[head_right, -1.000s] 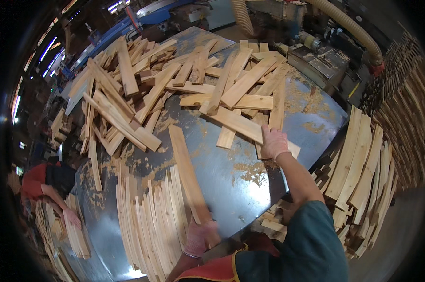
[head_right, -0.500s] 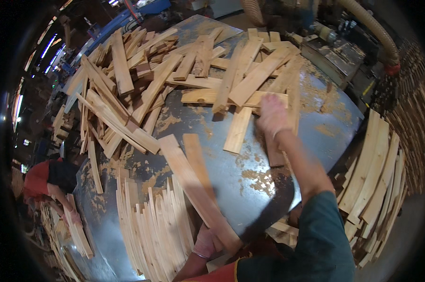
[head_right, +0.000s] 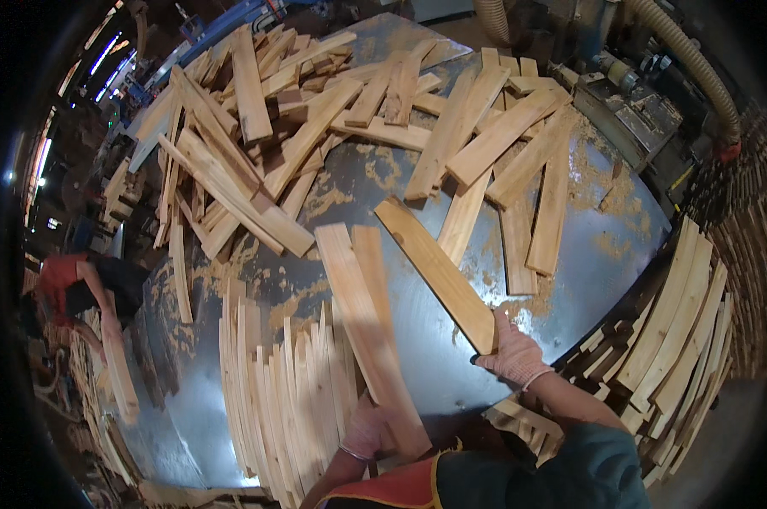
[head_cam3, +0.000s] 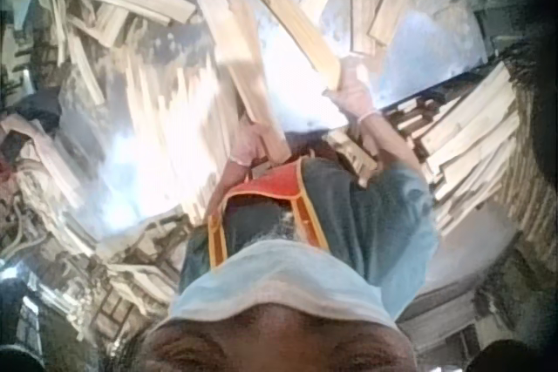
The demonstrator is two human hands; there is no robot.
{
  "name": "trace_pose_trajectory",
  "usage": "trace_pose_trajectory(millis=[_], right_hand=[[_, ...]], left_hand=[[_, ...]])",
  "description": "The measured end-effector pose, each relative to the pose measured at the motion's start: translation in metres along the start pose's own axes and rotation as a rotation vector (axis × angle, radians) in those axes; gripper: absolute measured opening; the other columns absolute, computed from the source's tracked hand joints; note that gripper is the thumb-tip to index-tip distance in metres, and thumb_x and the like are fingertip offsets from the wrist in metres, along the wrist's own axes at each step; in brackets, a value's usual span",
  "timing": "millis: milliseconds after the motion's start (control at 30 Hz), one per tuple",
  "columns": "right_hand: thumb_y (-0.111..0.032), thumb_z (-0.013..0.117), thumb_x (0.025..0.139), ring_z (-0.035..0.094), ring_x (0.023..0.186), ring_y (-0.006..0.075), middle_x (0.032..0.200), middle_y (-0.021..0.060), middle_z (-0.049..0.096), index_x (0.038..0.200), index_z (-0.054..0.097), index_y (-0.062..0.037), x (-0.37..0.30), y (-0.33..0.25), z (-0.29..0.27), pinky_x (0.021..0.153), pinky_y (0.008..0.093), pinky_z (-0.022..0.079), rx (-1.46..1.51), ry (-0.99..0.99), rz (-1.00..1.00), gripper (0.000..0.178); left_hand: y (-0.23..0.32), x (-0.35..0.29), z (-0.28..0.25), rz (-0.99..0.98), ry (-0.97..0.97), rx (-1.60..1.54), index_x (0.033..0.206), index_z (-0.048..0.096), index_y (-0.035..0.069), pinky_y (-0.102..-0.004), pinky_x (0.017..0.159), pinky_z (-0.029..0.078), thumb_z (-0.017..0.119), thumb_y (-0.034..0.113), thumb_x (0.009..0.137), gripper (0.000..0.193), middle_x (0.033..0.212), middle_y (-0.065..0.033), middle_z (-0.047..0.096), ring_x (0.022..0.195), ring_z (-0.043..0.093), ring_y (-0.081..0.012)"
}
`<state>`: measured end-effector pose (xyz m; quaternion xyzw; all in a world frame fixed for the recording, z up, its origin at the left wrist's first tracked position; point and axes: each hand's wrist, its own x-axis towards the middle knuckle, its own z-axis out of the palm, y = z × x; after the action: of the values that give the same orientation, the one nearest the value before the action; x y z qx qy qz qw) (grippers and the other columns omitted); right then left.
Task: The person sorts and stacks light-colored wooden planks on a metal workbench. They pick up individual pieces from a large pile, inspect them, and arrange them into neat stacks. The person occasionally lifts and moves entire stacks of wood to different locations on the table.
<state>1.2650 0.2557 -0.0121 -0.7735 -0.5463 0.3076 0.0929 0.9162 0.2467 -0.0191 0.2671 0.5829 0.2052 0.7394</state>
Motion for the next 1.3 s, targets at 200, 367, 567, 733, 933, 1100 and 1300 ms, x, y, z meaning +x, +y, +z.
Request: trace_pose_trajectory(millis=[200,367,567,733,933,1100,1300], right_hand=[[-0.034,0.080,0.091,0.072,0.110,0.0328,0.117,0.0171,0.074,0.158,0.044,-0.0121,-0.058,-0.008,0.073,0.095,0.0396,0.056,0.465,-0.474,-0.004,0.079],[-0.045,0.070,0.093,0.074,0.101,0.0407,0.113,0.0247,0.074,0.159,0.038,-0.0097,-0.137,-0.068,0.117,0.087,0.0472,0.058,0.253,-0.503,0.002,0.082],[-0.059,0.070,0.093,0.074,0.084,0.0411,0.098,0.0268,0.072,0.153,0.029,0.0123,-0.196,-0.149,0.179,0.070,0.0490,0.058,-0.108,-0.627,-0.315,0.102],[-0.063,0.069,0.092,0.071,0.113,0.0436,0.120,0.0311,0.072,0.160,0.028,0.0070,-0.160,-0.169,0.176,0.100,0.0446,0.055,0.095,-0.678,-0.245,0.106],[-0.066,0.072,0.088,0.066,0.128,0.0408,0.140,0.0315,0.064,0.166,0.006,0.0082,-0.135,-0.192,0.184,0.110,0.0417,0.050,0.204,-0.401,0.011,0.127],[-0.065,0.074,0.086,0.064,0.131,0.0427,0.144,0.0336,0.060,0.167,0.002,0.0064,-0.136,-0.199,0.191,0.113,0.0431,0.049,0.233,-0.349,-0.030,0.129],[-0.066,0.076,0.086,0.065,0.130,0.0396,0.144,0.0329,0.061,0.166,0.001,0.0099,-0.119,-0.168,0.226,0.112,0.0404,0.050,0.283,-0.328,-0.046,0.133]], left_hand=[[0.022,-0.054,-0.066,0.266,0.116,0.024,0.144,0.053,-0.002,-0.0428,0.094,0.062,0.081,0.006,0.078,0.071,0.123,-0.0130,0.069,0.109,0.071,-0.0291],[0.062,-0.135,-0.146,0.392,0.233,-0.155,0.140,0.058,0.000,-0.0357,0.084,0.062,0.085,0.011,0.077,0.069,0.112,-0.0067,0.070,0.099,0.071,-0.0230],[0.051,-0.190,-0.348,0.562,0.893,0.696,0.142,0.058,-0.002,-0.0422,0.091,0.059,0.075,0.010,0.084,0.061,0.120,-0.0197,0.072,0.106,0.072,-0.0334],[0.014,-0.222,-0.482,0.463,1.037,1.059,0.143,0.059,0.001,-0.0464,0.098,0.057,0.077,0.015,0.083,0.065,0.127,-0.0235,0.071,0.114,0.069,-0.0421],[-0.102,-0.233,-0.592,0.406,0.737,0.863,0.143,0.060,0.002,-0.0464,0.096,0.058,0.082,0.017,0.080,0.069,0.119,-0.0229,0.076,0.112,0.072,-0.0421],[-0.078,-0.220,-0.538,0.330,0.951,1.136,0.151,0.054,0.000,-0.0494,0.109,0.050,0.082,0.029,0.084,0.078,0.141,-0.0263,0.065,0.129,0.062,-0.0438],[0.027,-0.132,-0.425,0.374,0.647,0.883,0.141,0.061,-0.004,-0.0462,0.107,0.048,0.057,0.049,0.102,0.067,0.135,-0.0288,0.068,0.131,0.062,-0.0435]])
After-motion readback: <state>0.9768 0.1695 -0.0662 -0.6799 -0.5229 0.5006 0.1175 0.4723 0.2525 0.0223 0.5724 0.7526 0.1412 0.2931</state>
